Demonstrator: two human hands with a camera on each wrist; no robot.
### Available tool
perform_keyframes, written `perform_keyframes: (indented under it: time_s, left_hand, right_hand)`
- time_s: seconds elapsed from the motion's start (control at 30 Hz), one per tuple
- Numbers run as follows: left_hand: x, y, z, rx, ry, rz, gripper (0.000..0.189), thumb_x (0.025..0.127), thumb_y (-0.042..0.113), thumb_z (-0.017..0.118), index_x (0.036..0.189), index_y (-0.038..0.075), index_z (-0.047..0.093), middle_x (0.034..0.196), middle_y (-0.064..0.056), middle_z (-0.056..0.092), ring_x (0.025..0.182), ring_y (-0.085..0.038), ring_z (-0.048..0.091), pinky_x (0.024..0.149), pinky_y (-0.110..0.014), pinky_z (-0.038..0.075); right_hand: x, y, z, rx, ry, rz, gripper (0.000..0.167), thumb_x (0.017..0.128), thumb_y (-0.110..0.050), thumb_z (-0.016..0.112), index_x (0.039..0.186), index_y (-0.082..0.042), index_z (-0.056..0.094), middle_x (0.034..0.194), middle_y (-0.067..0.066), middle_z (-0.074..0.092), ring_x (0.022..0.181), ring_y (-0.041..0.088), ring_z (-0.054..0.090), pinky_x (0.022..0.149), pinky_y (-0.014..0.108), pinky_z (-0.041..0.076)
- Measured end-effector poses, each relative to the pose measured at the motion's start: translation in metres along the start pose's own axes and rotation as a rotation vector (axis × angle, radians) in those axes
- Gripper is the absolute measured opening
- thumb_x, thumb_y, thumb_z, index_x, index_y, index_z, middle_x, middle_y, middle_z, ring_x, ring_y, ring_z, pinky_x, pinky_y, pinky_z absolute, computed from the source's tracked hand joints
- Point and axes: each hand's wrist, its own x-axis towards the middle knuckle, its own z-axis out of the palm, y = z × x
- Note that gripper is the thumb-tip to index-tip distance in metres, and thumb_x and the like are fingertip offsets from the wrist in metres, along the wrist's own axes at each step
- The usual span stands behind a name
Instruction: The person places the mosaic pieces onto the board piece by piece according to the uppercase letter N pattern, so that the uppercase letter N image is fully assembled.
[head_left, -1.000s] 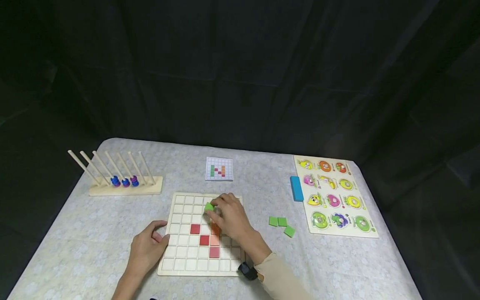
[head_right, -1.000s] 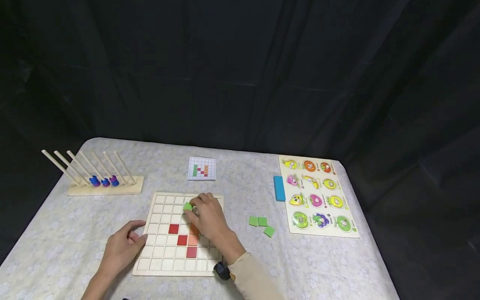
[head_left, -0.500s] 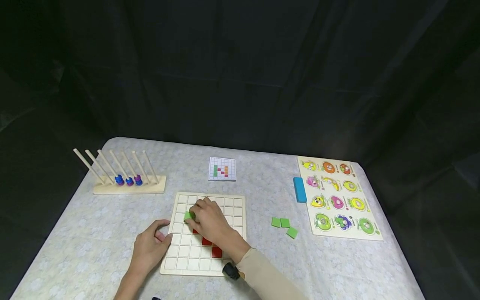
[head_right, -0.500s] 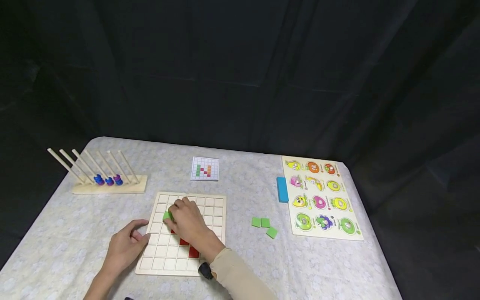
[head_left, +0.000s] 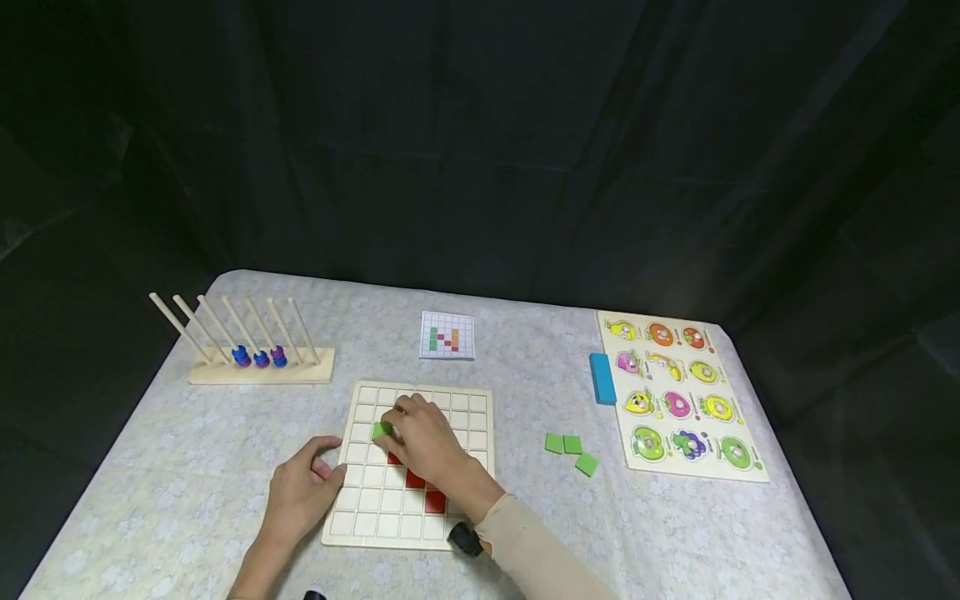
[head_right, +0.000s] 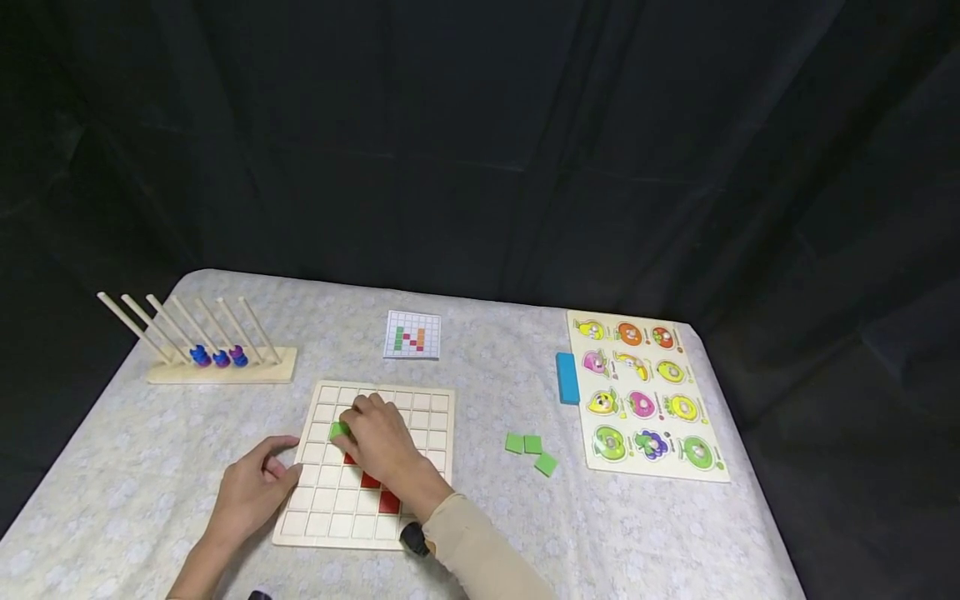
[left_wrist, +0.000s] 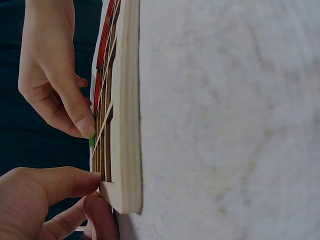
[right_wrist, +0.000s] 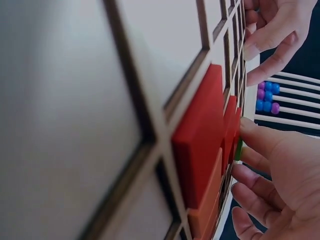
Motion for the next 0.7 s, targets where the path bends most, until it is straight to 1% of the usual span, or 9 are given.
perform_keyframes:
  time_s: [0.17,0.37,0.7]
  left_hand:
    - [-0.0004,0.0014,-0.0009,0.002,-0.006,0.006,0.039,0.088,0.009,0.071,0.126,0.004,0.065,0.074,-0.006,0.064,0.059,-0.01,0.057,0.051,-0.022,0.043]
    - [-0.0011,0.0026,-0.0014,-0.002,-0.011,-0.004,0.039,0.088,0.009,0.071,0.126,0.005,0.065,0.074,-0.006,0.064,0.06,-0.01,0.056,0.051,-0.022,0.043]
    - [-0.0008,0.0025,-0.0005,-0.01,-0.014,-0.009,0.039,0.088,0.009,0.071,0.126,0.005,0.064,0.074,-0.006,0.063,0.059,-0.01,0.056,0.05,-0.022,0.042]
  right_hand:
    - [0.0004,-0.0016,-0.0002,0.003,-0.01,0.009,0.026,0.095,-0.042,0.065,0.107,-0.021,0.074,0.103,-0.005,0.065,0.093,0.012,0.057,0.078,0.024,0.048]
    - [0.0008,-0.0026,-0.0004,0.03,-0.026,0.027,0.027,0.093,-0.042,0.067,0.109,-0.021,0.075,0.103,-0.005,0.065,0.093,0.011,0.058,0.08,0.023,0.048]
    - [0.001,-0.0026,0.0,0.05,-0.01,0.033,0.027,0.092,-0.04,0.07,0.103,-0.016,0.075,0.1,-0.004,0.067,0.09,0.011,0.057,0.081,0.023,0.049]
